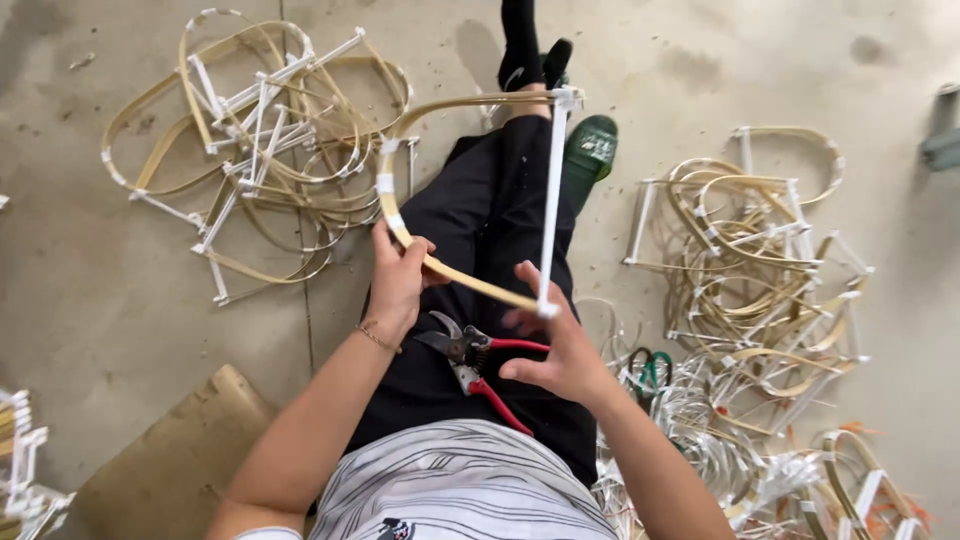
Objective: The person uses shears to trim white plastic strips and then wraps the strips around the joints of curved bamboo frames by hand. They repeat this process for multiple frames while sitting on the floor surrounded by materials.
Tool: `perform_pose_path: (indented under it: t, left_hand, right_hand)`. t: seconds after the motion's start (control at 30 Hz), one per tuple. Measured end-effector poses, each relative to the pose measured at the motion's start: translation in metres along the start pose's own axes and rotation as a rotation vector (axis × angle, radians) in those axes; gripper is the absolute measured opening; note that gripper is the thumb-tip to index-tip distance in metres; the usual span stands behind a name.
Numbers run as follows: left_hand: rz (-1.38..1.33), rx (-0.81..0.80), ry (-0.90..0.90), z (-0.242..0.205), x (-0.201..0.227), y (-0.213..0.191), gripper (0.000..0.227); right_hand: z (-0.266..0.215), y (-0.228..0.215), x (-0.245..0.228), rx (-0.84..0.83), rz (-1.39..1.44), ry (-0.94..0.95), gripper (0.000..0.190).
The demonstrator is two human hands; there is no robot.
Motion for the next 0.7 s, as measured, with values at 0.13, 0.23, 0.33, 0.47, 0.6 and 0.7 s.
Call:
perform_pose_path:
  t: [0.13,0.23,0.33,0.47,0.6,0.7]
  left_hand:
    - [-0.077,0.060,0.120,-0.014,-0.015,-0.008,0.061]
    - [0.257,0.054,0.449,-0.031,0.011,-0.028,0.073]
    - [0.845,0.026,0.876,-0.073,0.095,0.000,0.080]
    - [1.140,-0.246,1.098,-0.086,0.129,0.054,0.077]
    - [1.170,-0.216,0.895,-0.067,0.109,0.055,0.054]
    - [1.076,-0.208,0.903,-0.070,0.107,0.061,0.052]
  right_hand:
    - [0.012,0.010,0.027,0.374,0.992,0.211,0.050]
    - [0.015,-0.013,0.032,0.479,1.172,0.374,0.016]
    - [0.008,-0.027,0.041,0.315,1.014,0.413,0.010]
    - [-0.002,-0.033,0.042,0.042,0.890,0.335,0.015]
    - [-0.008,-0.040,0.035,0.156,0.878,0.370,0.024]
    - [-0.013,-0.043,0.026,0.209,0.506,0.533,0.031]
Point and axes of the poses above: each hand's wrist, its own z-axis towards the middle knuckle, its own y-axis out of the palm, x = y × z, the point moved 4 cm from there along z, towards the middle knuckle, and after that the axes turned 11 degrees about -z, right-handed, at the moved point
